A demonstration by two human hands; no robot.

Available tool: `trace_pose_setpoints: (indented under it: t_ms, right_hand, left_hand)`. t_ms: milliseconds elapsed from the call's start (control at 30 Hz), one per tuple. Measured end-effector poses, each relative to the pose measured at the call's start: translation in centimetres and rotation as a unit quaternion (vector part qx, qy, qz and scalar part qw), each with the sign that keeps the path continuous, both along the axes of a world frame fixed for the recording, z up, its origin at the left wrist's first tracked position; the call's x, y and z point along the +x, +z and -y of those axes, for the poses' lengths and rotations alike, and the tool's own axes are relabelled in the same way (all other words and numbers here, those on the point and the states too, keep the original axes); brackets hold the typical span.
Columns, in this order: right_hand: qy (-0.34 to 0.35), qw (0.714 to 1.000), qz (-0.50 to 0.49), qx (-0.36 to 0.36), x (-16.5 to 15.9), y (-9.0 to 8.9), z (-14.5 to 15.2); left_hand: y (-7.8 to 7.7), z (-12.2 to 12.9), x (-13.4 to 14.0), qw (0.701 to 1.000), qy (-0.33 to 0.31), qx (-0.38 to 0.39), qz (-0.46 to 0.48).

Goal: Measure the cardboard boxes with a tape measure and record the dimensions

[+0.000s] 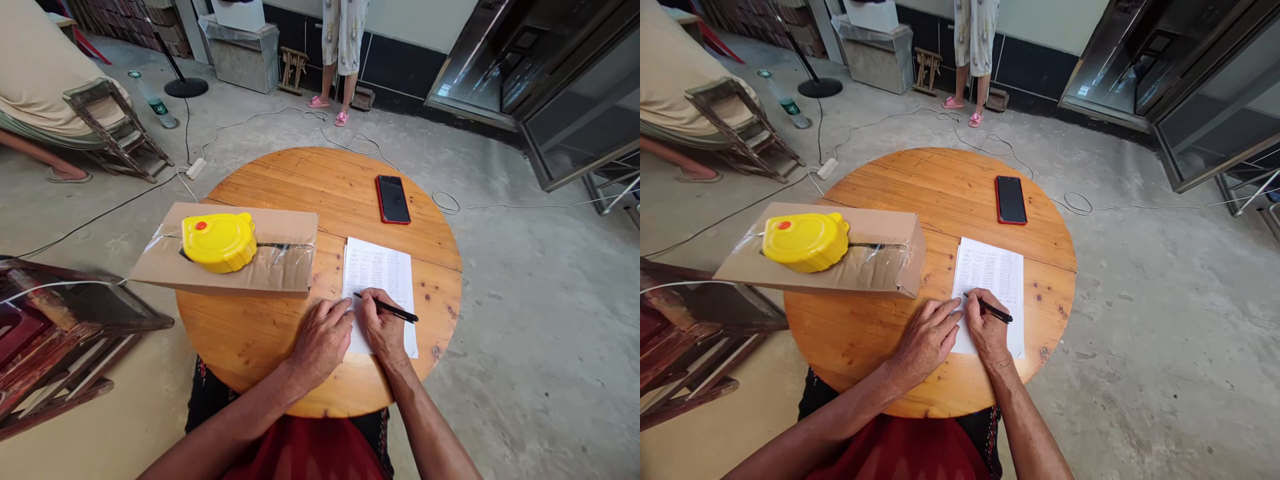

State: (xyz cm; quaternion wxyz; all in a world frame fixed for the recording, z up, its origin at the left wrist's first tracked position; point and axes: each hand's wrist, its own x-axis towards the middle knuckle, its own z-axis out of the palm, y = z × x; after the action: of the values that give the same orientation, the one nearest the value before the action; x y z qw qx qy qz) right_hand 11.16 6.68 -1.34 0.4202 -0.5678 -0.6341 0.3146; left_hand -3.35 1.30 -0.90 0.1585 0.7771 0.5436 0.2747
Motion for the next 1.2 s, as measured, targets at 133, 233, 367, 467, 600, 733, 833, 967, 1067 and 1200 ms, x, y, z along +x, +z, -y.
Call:
trace_pose_setpoints:
  t_ms: [133, 233, 367, 467, 600, 733, 833, 967, 1067, 1200]
  right_hand:
    - [0.010, 1.000, 0.003, 0.001, -0.01, 0.17, 0.05]
    - [0.016, 1.000, -0.007, -0.009, 0.15, -0.02, 0.06]
    - [0.006, 1.000, -0.017, -0.024, 0.27, -0.31, 0.06]
    - [0.010, 1.000, -0.012, -0.016, 0.09, -0.23, -0.03]
    - [0.013, 1.000, -0.014, -0.008, -0.10, -0.01, -0.12]
    - [0.002, 1.000, -0.020, -0.007, 0.11, 0.00, 0.00]
    - [-0.023, 0.998, -0.059, -0.018, 0.25, 0.05, 0.05]
    - [-0.034, 0.996, -0.079, -0.026, 0.22, 0.07, -0.02]
    - [-0.035, 0.996, -0.081, -0.026, 0.22, -0.23, -0.07]
    - [-0.027, 0.996, -0.079, -0.023, 0.34, -0.68, -0.10]
  left_hand:
    - [-0.04, 0.01, 0.00, 1.000, 0.001, 0.001, -0.001]
    - [0.04, 0.00, -0.01, 1.000, 0.002, 0.001, -0.004]
    - [0.15, -0.04, -0.01, 1.000, 0.001, 0.003, -0.008]
    - [0.13, -0.03, 0.00, 1.000, 0.001, 0.001, -0.007]
    - [0.06, 0.02, -0.01, 1.000, 0.002, 0.003, -0.007]
    - [0.00, 0.01, -0.01, 1.000, 0.000, 0.007, -0.008]
    - [-0.13, -0.04, 0.01, 1.000, -0.001, 0.003, -0.012]
    - [-0.18, -0.09, 0.05, 1.000, -0.006, 0.001, -0.022]
    - [0.08, -0.14, 0.13, 0.999, -0.004, -0.004, -0.033]
    - [0.51, -0.24, 0.27, 0.999, -0.001, -0.018, -0.043]
